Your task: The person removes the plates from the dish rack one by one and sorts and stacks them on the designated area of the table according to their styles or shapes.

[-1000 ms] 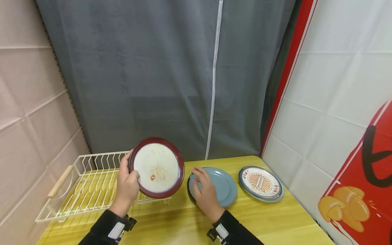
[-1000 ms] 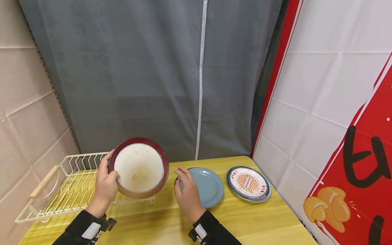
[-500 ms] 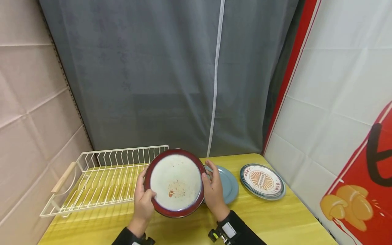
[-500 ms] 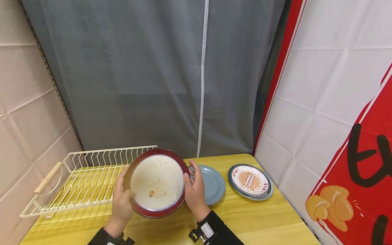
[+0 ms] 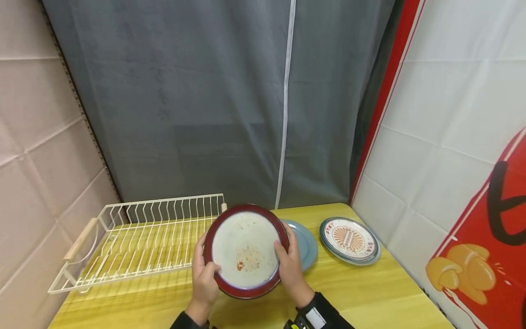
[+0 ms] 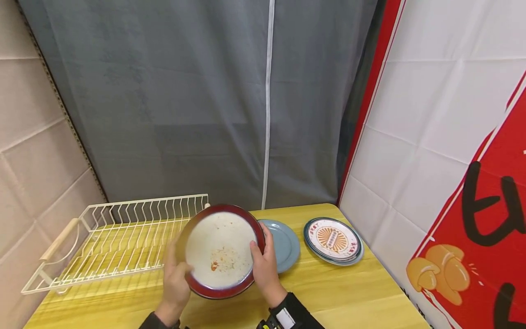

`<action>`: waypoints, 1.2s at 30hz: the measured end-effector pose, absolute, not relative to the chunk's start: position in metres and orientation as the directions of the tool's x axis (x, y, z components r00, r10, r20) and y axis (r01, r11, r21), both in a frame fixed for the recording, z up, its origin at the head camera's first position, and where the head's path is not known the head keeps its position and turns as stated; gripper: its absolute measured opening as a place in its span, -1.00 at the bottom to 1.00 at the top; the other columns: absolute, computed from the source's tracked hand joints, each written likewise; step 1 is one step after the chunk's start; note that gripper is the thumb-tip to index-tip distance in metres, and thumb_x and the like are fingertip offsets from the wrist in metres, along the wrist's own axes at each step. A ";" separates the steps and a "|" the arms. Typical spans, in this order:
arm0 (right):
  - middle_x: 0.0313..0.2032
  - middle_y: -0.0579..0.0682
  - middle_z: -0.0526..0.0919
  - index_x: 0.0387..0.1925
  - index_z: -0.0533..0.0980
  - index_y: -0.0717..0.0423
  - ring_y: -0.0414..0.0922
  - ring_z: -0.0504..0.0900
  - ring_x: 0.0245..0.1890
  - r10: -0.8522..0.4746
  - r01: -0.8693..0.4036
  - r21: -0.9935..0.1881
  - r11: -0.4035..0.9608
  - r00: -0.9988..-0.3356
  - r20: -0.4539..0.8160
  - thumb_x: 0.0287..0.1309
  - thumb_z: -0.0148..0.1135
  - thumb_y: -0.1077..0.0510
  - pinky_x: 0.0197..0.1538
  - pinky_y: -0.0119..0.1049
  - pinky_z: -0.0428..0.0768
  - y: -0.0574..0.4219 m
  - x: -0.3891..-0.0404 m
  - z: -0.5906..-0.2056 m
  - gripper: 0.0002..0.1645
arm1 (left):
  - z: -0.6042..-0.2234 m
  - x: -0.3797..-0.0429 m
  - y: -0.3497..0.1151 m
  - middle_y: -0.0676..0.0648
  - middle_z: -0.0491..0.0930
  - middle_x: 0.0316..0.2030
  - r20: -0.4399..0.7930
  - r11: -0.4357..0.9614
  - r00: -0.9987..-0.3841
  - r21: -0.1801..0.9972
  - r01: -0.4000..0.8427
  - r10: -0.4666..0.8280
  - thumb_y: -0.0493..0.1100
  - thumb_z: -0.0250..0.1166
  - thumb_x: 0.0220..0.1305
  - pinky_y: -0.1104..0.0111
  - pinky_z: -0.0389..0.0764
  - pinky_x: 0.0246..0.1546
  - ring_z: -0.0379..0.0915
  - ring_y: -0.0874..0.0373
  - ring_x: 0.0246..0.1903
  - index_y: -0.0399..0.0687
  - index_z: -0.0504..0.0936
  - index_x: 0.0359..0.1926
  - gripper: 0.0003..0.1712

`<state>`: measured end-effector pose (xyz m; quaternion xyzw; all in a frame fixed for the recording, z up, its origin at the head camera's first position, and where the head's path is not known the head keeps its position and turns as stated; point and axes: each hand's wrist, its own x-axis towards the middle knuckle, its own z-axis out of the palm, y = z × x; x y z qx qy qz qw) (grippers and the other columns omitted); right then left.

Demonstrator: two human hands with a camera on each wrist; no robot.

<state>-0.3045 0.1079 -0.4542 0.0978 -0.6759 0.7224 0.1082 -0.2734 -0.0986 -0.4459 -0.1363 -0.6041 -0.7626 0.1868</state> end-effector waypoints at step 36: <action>0.34 -0.02 0.33 0.39 0.09 -0.08 -0.15 0.44 0.24 0.432 -0.359 -0.927 -0.109 -0.857 0.281 0.51 -0.23 0.00 0.08 -0.61 0.53 0.160 -0.314 -0.428 -0.50 | -0.457 -0.289 -0.172 -0.29 0.59 0.08 0.371 0.931 -0.929 0.343 0.127 -0.010 0.10 -0.02 0.46 -0.23 0.13 0.30 0.32 -0.30 0.21 -0.18 0.58 0.07 -0.50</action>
